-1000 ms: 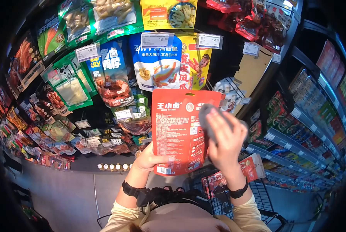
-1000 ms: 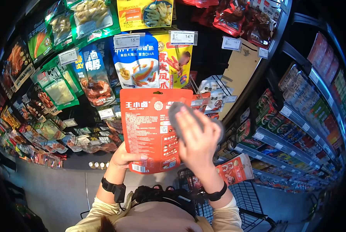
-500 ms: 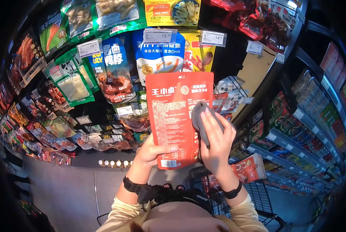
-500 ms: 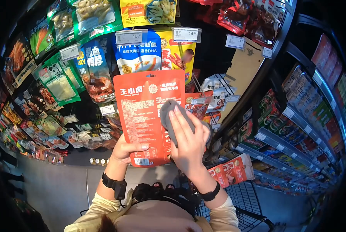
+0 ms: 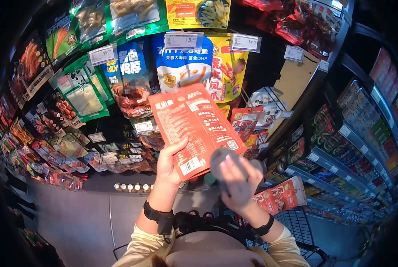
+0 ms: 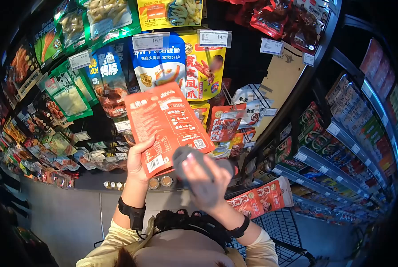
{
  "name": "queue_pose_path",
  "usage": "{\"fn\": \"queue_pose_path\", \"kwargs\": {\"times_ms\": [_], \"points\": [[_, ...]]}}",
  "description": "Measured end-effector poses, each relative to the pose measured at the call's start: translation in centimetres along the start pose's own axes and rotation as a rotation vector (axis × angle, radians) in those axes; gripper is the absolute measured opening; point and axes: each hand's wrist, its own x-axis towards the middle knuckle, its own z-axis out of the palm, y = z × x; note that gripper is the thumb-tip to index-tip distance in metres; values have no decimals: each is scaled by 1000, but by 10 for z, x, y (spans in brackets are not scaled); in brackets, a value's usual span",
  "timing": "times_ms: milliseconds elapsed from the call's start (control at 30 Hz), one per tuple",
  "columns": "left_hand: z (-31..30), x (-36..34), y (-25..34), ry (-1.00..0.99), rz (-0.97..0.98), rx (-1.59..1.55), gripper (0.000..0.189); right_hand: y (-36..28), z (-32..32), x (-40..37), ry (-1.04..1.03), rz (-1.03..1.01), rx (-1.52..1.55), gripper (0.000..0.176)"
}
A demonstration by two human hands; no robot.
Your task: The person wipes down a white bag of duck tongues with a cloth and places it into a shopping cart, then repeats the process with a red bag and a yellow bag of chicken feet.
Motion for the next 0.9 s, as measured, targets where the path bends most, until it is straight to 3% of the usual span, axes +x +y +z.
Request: {"fn": "queue_pose_path", "kwargs": {"times_ms": [200, 433, 567, 667, 800, 900], "points": [[-14, 8, -10, 78, -135, -118, 35, -9, 4, 4, 26, -235, -83, 36], [-16, 8, -8, 45, -87, -83, 40, 21, -1, 5, -36, 81, -91, 42], [-12, 10, -11, -14, -100, -102, 40, -5, 4, 4, 44, 41, -21, 49], [-14, 14, -9, -7, -126, -99, 40, -14, 5, 1, -69, -83, 47, 45], [-20, 14, -8, -7, -115, -111, 39, -4, 5, -1, -56, -72, -47, 41], [-17, 12, -6, -22, -63, -89, 41, 13, 2, 4, -56, 3, -116, 50]]}}
